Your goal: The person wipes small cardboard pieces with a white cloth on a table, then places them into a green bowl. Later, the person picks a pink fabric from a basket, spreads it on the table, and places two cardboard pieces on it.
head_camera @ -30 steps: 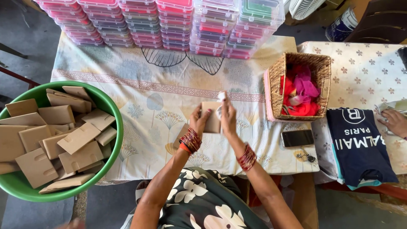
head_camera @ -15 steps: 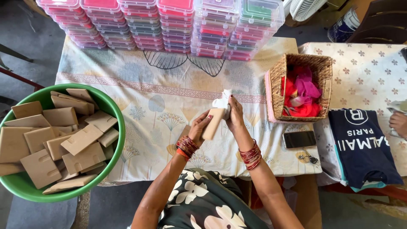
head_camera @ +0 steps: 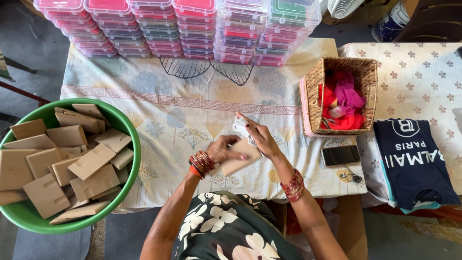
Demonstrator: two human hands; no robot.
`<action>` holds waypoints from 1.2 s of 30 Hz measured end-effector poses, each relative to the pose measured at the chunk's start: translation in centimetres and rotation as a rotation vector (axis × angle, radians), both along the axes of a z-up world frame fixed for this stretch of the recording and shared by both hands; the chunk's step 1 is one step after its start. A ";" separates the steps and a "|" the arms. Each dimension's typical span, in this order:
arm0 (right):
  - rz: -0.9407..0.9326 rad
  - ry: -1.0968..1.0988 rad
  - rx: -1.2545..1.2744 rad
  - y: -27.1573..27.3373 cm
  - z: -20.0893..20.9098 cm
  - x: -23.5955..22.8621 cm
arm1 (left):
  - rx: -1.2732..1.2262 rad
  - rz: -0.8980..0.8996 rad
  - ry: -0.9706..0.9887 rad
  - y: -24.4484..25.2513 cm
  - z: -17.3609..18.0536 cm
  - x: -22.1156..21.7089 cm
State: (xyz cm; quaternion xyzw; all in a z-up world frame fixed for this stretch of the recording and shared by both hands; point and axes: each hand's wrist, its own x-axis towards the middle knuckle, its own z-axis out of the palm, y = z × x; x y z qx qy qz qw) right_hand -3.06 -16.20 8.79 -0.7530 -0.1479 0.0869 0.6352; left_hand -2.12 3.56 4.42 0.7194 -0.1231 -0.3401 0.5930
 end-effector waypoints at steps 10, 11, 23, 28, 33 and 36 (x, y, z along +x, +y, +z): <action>-0.014 0.053 0.162 0.5 -2.2 -0.1 | -0.116 0.107 -0.008 2.8 -5.7 3.4; -0.049 0.190 0.160 0.3 -2.7 -0.4 | -0.121 0.169 -0.011 2.9 -5.9 3.3; -0.481 0.139 0.551 0.3 -8.7 0.5 | -0.721 1.047 0.520 -1.4 -8.7 1.6; -0.649 0.049 0.091 3.0 -5.8 0.6 | -0.910 1.039 0.638 -4.9 -8.0 -0.8; -0.606 -0.310 -0.153 4.8 -8.2 -1.1 | -0.889 1.125 0.546 -5.5 -14.9 0.3; -0.503 -0.616 -0.353 5.7 -8.0 -3.8 | -0.886 1.112 0.501 -4.6 -14.8 0.8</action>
